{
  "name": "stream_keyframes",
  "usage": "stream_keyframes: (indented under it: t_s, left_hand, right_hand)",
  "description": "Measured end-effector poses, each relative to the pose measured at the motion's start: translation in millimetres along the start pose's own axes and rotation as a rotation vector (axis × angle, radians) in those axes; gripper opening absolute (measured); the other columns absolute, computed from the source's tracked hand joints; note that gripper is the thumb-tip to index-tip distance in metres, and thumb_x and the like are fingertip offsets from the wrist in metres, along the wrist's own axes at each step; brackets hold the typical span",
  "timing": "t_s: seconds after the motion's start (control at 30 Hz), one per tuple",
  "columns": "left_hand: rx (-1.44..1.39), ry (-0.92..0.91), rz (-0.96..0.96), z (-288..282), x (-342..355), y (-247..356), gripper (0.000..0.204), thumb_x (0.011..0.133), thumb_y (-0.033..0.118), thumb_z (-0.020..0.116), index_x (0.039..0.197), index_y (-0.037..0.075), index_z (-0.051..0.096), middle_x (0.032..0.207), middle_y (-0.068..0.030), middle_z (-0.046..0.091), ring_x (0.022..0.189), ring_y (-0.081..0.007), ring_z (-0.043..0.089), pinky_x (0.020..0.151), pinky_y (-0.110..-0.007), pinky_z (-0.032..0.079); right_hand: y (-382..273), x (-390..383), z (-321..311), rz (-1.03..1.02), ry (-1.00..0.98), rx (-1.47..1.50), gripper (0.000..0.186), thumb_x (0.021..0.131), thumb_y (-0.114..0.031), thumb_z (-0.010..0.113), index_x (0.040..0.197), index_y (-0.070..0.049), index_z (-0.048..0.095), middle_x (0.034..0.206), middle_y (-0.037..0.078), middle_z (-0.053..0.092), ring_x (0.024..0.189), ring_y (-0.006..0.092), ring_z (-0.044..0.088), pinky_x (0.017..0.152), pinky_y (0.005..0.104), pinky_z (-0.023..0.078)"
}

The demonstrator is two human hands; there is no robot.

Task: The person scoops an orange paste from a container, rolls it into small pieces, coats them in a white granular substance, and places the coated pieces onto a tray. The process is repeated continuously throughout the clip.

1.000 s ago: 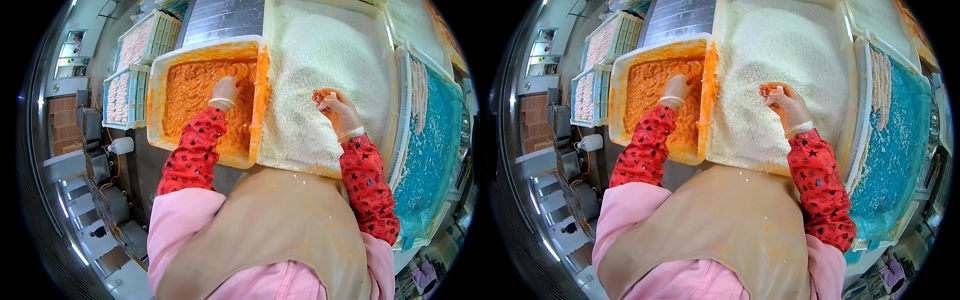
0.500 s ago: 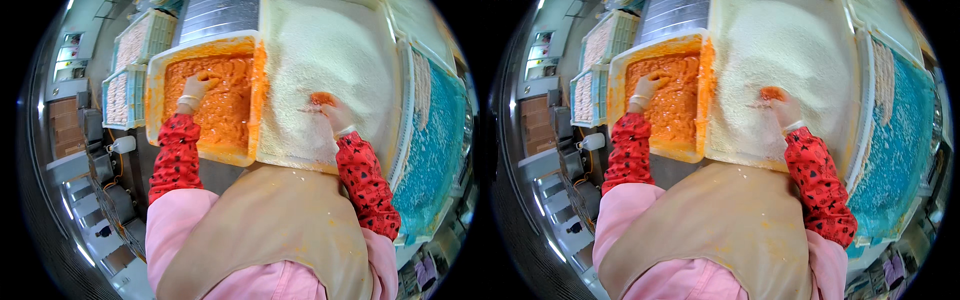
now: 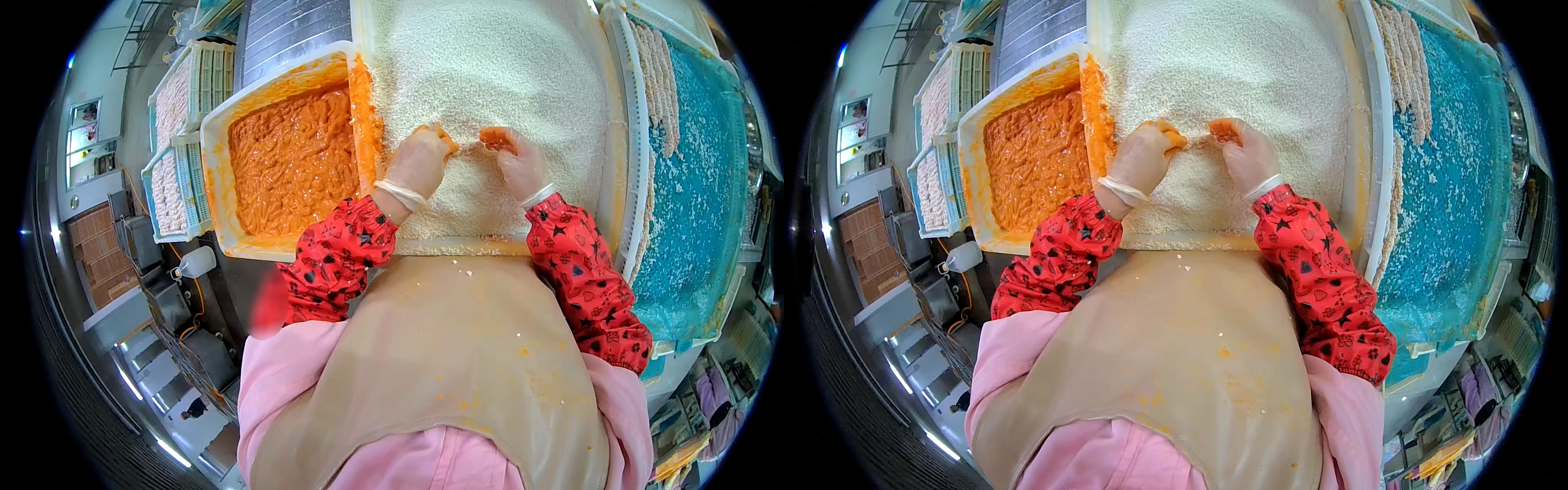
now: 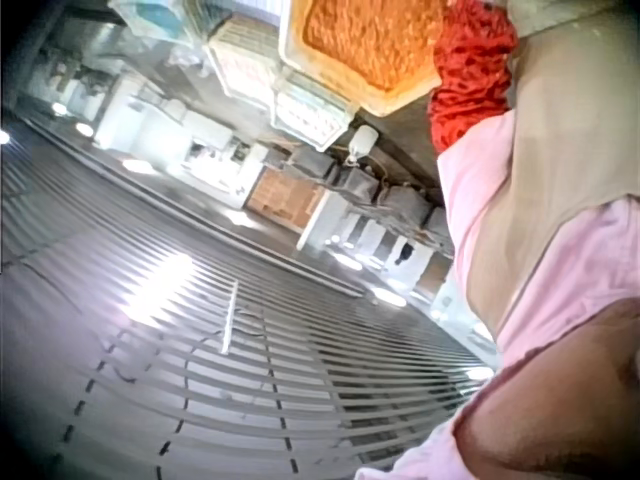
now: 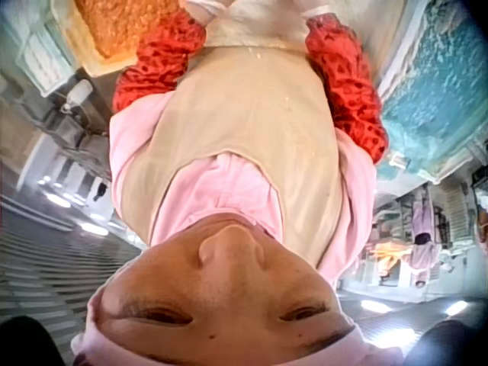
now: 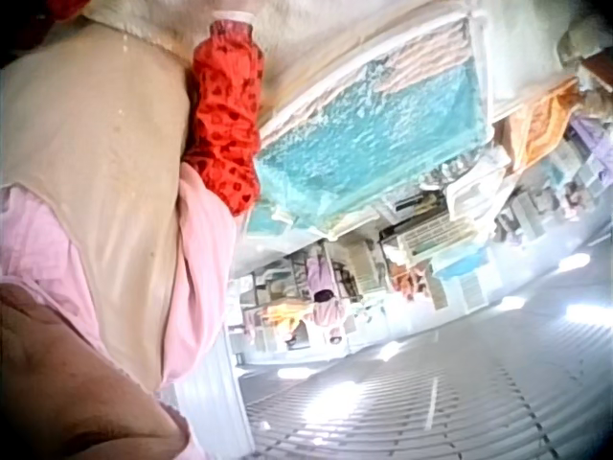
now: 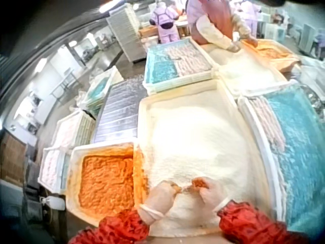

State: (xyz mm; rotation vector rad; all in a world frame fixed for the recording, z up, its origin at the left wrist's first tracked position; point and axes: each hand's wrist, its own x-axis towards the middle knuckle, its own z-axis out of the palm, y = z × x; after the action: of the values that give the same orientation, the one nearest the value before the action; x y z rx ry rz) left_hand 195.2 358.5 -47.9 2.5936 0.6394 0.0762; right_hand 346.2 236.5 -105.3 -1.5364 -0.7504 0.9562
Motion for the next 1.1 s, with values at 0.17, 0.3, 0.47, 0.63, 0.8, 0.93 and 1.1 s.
stream_keyframes:
  t_s: [0.17, 0.3, 0.47, 0.63, 0.8, 0.93, 1.1]
  left_hand:
    - [-0.025, 0.067, -0.058, 0.5, 2.0, 7.2, 0.010, 0.077, 0.010, 0.061, 0.085, 0.005, 0.064, 0.082, -0.0145, 0.059, 0.083, -0.0317, 0.057, 0.072, -0.040, 0.046]
    - [0.024, 0.068, -0.053, 3.3, -2.1, 4.1, 0.008, 0.075, 0.009, 0.062, 0.082, 0.006, 0.062, 0.081, -0.0141, 0.058, 0.084, -0.0327, 0.055, 0.074, -0.040, 0.045]
    - [0.183, 0.149, -0.063, -9.5, -2.8, 2.6, 0.014, 0.074, 0.008, 0.063, 0.088, 0.008, 0.062, 0.081, -0.0134, 0.058, 0.085, -0.0331, 0.054, 0.077, -0.041, 0.044]
    - [0.015, 0.469, -0.105, -66.6, -36.5, -9.2, 0.018, 0.074, 0.008, 0.065, 0.092, 0.007, 0.063, 0.091, -0.0153, 0.061, 0.092, -0.0343, 0.055, 0.083, -0.041, 0.043]
    - [0.219, 0.398, -0.300, -80.8, -71.2, -44.6, 0.022, 0.073, 0.007, 0.065, 0.095, 0.007, 0.064, 0.094, -0.0163, 0.061, 0.092, -0.0352, 0.055, 0.081, -0.041, 0.044]
    - [0.228, 0.458, -0.187, -69.4, -59.2, -80.9, 0.017, 0.072, 0.008, 0.063, 0.089, 0.004, 0.063, 0.084, -0.0165, 0.060, 0.082, -0.0346, 0.056, 0.072, -0.041, 0.046]
    - [0.596, 0.064, -0.466, -29.9, -84.7, -202.1, 0.020, 0.076, 0.017, 0.060, 0.094, 0.009, 0.067, 0.081, -0.0192, 0.061, 0.081, -0.0343, 0.059, 0.069, -0.043, 0.047]
  right_hand:
    - [-16.8, 3.6, -6.2, 0.029, 0.016, -0.243, 0.030, 0.078, -0.008, 0.048, 0.104, -0.007, 0.063, 0.096, 0.013, 0.066, 0.087, 0.0221, 0.063, 0.077, 0.0310, 0.048]
    - [-27.6, 11.0, -5.2, -0.004, 0.063, -0.525, 0.026, 0.081, -0.013, 0.049, 0.103, -0.010, 0.063, 0.099, 0.014, 0.064, 0.090, 0.0296, 0.061, 0.077, 0.0356, 0.049]
    - [-38.7, 11.8, 26.7, 0.002, -0.116, -0.750, 0.029, 0.082, -0.016, 0.050, 0.109, -0.009, 0.059, 0.104, 0.015, 0.062, 0.096, 0.0315, 0.059, 0.083, 0.0387, 0.047]
    - [-38.4, -27.2, 46.8, -0.355, -0.255, -1.215, 0.052, 0.079, -0.023, 0.061, 0.125, -0.007, 0.043, 0.126, 0.011, 0.049, 0.119, 0.0248, 0.044, 0.104, 0.0454, 0.028]
    - [-58.6, -11.3, 51.6, -0.137, -0.271, -1.084, 0.043, 0.076, -0.030, 0.066, 0.110, -0.007, 0.054, 0.103, 0.009, 0.059, 0.103, 0.0261, 0.055, 0.094, 0.0435, 0.038]
    - [-17.5, 9.7, 54.5, 0.162, -0.078, -0.277, 0.036, 0.085, -0.037, 0.057, 0.099, -0.004, 0.059, 0.081, 0.006, 0.061, 0.070, 0.0221, 0.059, 0.064, 0.0356, 0.047]
    - [-69.4, -17.3, -15.9, 0.548, -0.067, 0.842, 0.045, 0.094, -0.040, 0.043, 0.114, -0.001, 0.052, 0.083, 0.006, 0.058, 0.066, 0.0137, 0.050, 0.062, 0.0276, 0.044]
